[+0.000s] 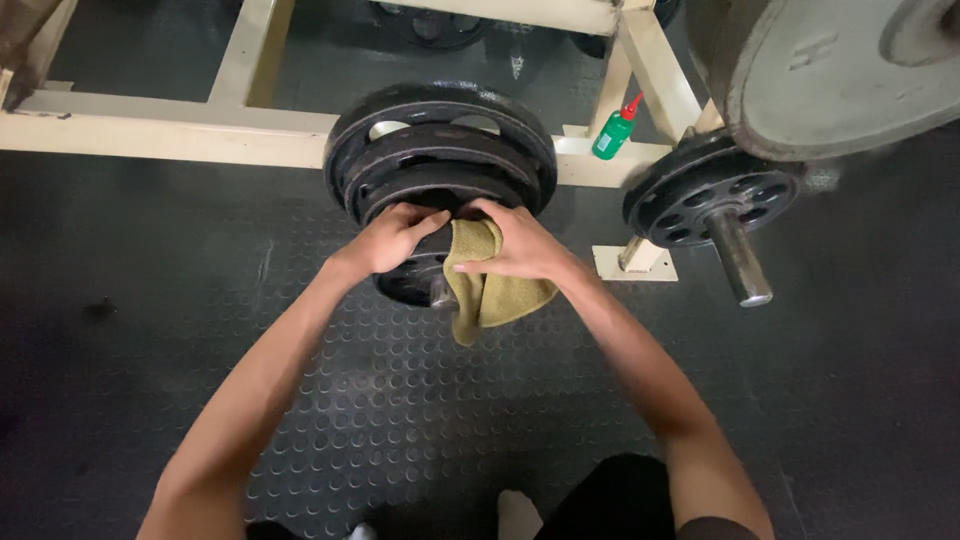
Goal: Cleaning and wiping down weight plates and gym machinery with a yellow cloth.
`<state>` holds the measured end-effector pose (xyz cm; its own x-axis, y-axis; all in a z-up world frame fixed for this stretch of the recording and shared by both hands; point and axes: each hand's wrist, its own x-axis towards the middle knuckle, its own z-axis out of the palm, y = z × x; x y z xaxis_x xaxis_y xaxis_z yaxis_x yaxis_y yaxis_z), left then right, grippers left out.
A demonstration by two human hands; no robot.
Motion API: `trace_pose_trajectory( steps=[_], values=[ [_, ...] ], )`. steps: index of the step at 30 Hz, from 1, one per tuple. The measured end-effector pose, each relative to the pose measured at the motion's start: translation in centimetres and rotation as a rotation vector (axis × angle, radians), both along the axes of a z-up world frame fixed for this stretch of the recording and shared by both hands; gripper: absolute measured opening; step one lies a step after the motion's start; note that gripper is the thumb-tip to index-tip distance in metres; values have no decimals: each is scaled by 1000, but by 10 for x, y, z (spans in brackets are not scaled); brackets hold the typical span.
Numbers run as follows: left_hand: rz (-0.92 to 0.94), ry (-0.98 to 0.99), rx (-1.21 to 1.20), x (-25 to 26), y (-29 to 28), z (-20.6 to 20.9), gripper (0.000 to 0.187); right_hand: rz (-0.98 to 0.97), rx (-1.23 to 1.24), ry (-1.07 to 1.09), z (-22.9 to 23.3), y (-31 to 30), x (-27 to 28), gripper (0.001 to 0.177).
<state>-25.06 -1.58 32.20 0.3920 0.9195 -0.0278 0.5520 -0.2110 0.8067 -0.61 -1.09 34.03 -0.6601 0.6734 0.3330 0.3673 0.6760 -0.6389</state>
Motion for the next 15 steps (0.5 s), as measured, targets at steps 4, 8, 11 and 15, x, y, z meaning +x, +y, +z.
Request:
trace_pose_trajectory(
  steps=[4,8,11,15],
  values=[
    [-16,-4,32,-3,3,-6,51,-67,-76,-58,-14,-1,2,66],
    [-12,-7,55,-2,2,-8,51,-11,-56,-37,-10,-3,4,54],
    [4,8,62,0,1,-5,52,-18,10,-110,-5,-1,5,55],
    [6,12,38,-2,0,-4,53,4,21,-146,-4,0,5,59]
  ],
)
